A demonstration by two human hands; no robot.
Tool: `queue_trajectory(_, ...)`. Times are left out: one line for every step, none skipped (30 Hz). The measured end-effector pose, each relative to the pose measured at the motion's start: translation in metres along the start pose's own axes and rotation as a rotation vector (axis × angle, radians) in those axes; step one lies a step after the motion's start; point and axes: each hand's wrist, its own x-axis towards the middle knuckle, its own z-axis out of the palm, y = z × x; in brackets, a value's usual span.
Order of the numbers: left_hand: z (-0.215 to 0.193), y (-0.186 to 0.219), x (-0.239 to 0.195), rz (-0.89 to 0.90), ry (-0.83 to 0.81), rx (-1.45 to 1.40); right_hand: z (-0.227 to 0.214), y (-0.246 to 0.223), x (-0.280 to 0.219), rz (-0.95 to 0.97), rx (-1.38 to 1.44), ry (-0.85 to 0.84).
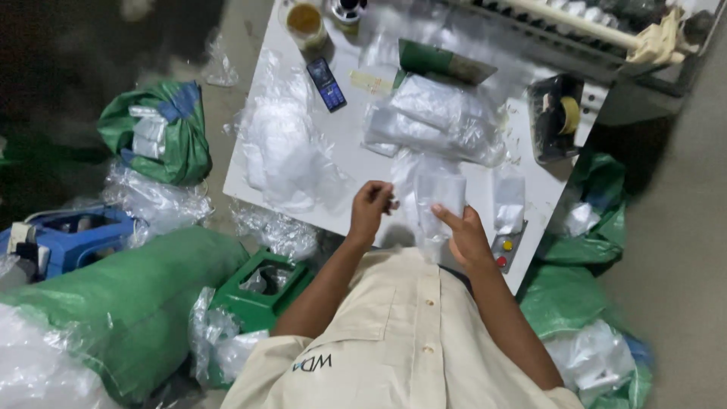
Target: Folding and stacking plastic bags on a work surface
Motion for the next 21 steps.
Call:
queue_trajectory(-0.019,-0.009,0.016,0.007,-0.007,0.002,-0.001,-0.002,0.002,-0.009,0.005,0.000)
queue_trajectory(-0.038,-0.020,0.033,0.113,0.202,0.261,-0.002,-0.002,0.005,-0.027,0.024,0.029)
queue_trajectory(-0.060,-0.036,0.039,0.205,0.414,0.523,-0.007,0.002,0.000,-0.029,0.042,0.066)
queue_trajectory(-0.075,-0.042,0.039,0.198,0.409,0.528,-0.007,0.003,-0.005,-0.023,0.044,0.072)
queue_trajectory(-0.088,-0.047,0.043,0.214,0.444,0.738,-0.007,0.003,-0.008,-0.033,0.053,0.081)
queue_trajectory(-0.101,-0.051,0.047,0.233,0.477,0.949,-0.006,0.001,-0.011,-0.043,0.062,0.089)
queue_trajectory(-0.108,-0.051,0.048,0.237,0.461,0.952,-0.008,0.000,-0.012,-0.047,0.070,0.102)
queue_trajectory(-0.116,-0.051,0.050,0.227,0.442,0.991,-0.009,-0.001,-0.013,-0.049,0.082,0.105)
queue_trajectory(-0.124,-0.051,0.050,0.213,0.421,1.031,-0.010,-0.002,-0.014,-0.048,0.092,0.112)
queue_trajectory(-0.126,-0.049,0.054,0.212,0.405,1.034,-0.011,-0.004,-0.013,-0.049,0.098,0.127)
queue_trajectory(-0.130,-0.048,0.056,0.195,0.420,0.997,-0.012,-0.004,-0.012,-0.057,0.123,0.133)
queue_trajectory(-0.133,-0.046,0.058,0.177,0.434,0.961,-0.013,-0.004,-0.011,-0.065,0.149,0.139)
queue_trajectory(-0.129,-0.041,0.054,0.171,0.432,0.965,-0.018,0.002,-0.008,-0.058,0.150,0.143)
queue_trajectory(-0.125,-0.035,0.050,0.171,0.423,0.899,-0.022,0.008,-0.005,-0.065,0.160,0.152)
queue_trajectory(-0.122,-0.030,0.047,0.172,0.420,0.831,-0.025,0.014,0.000,-0.074,0.168,0.155)
queue_trajectory(-0.121,-0.030,0.054,0.167,0.422,0.832,-0.022,0.010,0.001,-0.069,0.166,0.155)
queue_trajectory(-0.123,-0.033,0.053,0.221,0.400,0.800,-0.019,0.008,-0.002,-0.084,0.166,0.172)
queue_trajectory(-0.126,-0.036,0.051,0.274,0.377,0.768,-0.015,0.006,-0.005,-0.099,0.165,0.190)
queue_trajectory(-0.131,-0.044,0.055,0.259,0.396,0.772,-0.018,0.011,-0.003,-0.081,0.156,0.178)
queue_trajectory(-0.136,-0.052,0.058,0.202,0.307,0.839,-0.021,0.015,0.000,-0.102,0.138,0.178)
queue_trajectory(-0.140,-0.058,0.068,0.153,0.212,0.900,-0.023,0.017,0.006,-0.133,0.122,0.177)
